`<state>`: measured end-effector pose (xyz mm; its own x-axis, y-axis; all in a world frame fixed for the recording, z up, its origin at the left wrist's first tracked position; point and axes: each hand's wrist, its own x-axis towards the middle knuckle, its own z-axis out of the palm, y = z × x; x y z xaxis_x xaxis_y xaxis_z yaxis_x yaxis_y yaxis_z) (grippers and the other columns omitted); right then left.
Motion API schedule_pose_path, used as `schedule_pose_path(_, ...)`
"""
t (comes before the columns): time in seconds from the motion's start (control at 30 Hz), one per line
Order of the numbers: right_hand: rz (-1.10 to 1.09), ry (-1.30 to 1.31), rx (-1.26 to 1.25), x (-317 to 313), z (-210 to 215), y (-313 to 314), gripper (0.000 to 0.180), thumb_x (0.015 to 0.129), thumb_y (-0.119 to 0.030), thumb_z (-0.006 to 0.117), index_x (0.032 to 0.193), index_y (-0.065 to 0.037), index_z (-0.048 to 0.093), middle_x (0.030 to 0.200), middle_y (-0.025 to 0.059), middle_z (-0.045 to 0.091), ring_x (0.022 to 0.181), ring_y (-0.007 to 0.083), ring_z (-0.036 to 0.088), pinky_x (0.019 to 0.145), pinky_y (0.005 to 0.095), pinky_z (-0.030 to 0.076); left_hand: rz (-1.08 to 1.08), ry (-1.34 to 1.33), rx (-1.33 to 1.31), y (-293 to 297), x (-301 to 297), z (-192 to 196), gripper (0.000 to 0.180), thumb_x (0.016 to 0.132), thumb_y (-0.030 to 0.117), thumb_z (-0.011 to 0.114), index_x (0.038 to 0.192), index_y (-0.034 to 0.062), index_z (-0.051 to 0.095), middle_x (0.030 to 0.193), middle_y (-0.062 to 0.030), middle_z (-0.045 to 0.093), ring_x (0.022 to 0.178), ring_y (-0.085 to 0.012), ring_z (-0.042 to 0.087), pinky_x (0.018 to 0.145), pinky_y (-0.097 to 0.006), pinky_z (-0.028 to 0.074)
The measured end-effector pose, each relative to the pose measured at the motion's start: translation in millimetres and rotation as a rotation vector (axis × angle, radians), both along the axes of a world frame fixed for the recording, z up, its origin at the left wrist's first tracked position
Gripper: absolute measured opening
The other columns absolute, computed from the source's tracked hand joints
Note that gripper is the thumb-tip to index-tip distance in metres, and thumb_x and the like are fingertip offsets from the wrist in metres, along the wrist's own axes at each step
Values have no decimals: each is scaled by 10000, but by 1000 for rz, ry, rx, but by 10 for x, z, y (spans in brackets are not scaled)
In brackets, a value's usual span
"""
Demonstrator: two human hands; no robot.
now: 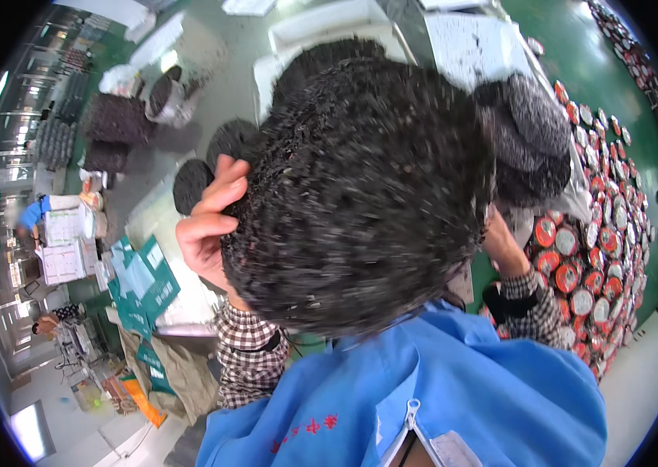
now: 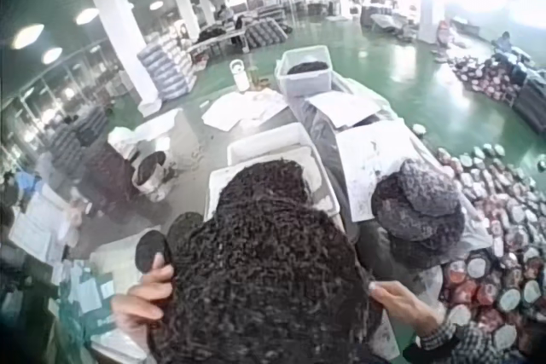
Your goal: The person weighs circular bundles of seaweed by hand on an electronic scale, picking up bundles from a pile, placing them on the scale, and then moving them to a growing stack on the table.
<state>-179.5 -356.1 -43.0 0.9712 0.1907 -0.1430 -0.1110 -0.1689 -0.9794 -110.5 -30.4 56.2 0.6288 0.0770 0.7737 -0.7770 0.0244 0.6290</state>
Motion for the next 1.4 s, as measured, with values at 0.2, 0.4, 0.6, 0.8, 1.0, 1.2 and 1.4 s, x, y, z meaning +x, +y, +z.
schedule_pose_path(0.2,-23,-39,189,82,324,-11,417,996,-348,538,1114,30,668,786,-38,531,752,40,430,662,230,369,-123,825,-331,-331,22,93,560,803,-151,654,1316,-11,478,1227,-105,601,1096,-191,596,986,-326,464)
schedule_pose_path(0.4,-162,-159,54,-1,557,91,290,907,-187,671,768,1,500,674,-36,378,660,47,342,545,262,308,-188,969,-213,-528,-290,-216,533,798,-141,675,1286,-13,501,1199,-98,618,1069,-184,607,969,-327,476)
schedule_pose_path(0.6,-167,-58,122,-20,571,152,310,922,-148,640,719,-1,456,656,-41,345,650,45,317,536,269,293,81,716,126,-569,-326,-144,654,836,-82,659,1404,1,347,1384,-156,457,1241,-249,490,1062,-380,404)
schedule_pose_path(0.8,-243,-56,180,-92,569,144,279,911,-112,642,719,6,478,654,-45,365,654,39,329,532,263,292,69,74,1114,-687,-410,-44,825,789,321,752,1442,2,363,1522,-184,329,1441,-367,242,1148,-518,233)
schedule_pose_path(1.0,-236,-47,161,-148,577,68,233,886,-68,652,713,7,514,641,-54,388,642,34,344,522,251,295,-196,99,921,-918,-328,68,590,737,353,762,1205,13,643,1345,-173,548,1238,-379,504,991,-470,445)
schedule_pose_path(1.2,-192,-415,-171,-124,734,191,181,778,-51,710,688,-6,559,581,113,485,508,256,475,481,344,370,-106,371,592,-1501,-203,169,146,763,-13,739,894,-2,677,843,-79,597,683,-196,604,579,-301,488)
schedule_pose_path(1.4,-86,-560,-279,-189,653,53,124,727,-31,719,728,-11,596,632,105,519,558,281,517,514,371,413,-319,514,615,-1491,-224,164,92,784,4,708,870,7,676,849,-66,584,685,-197,604,600,-291,496)
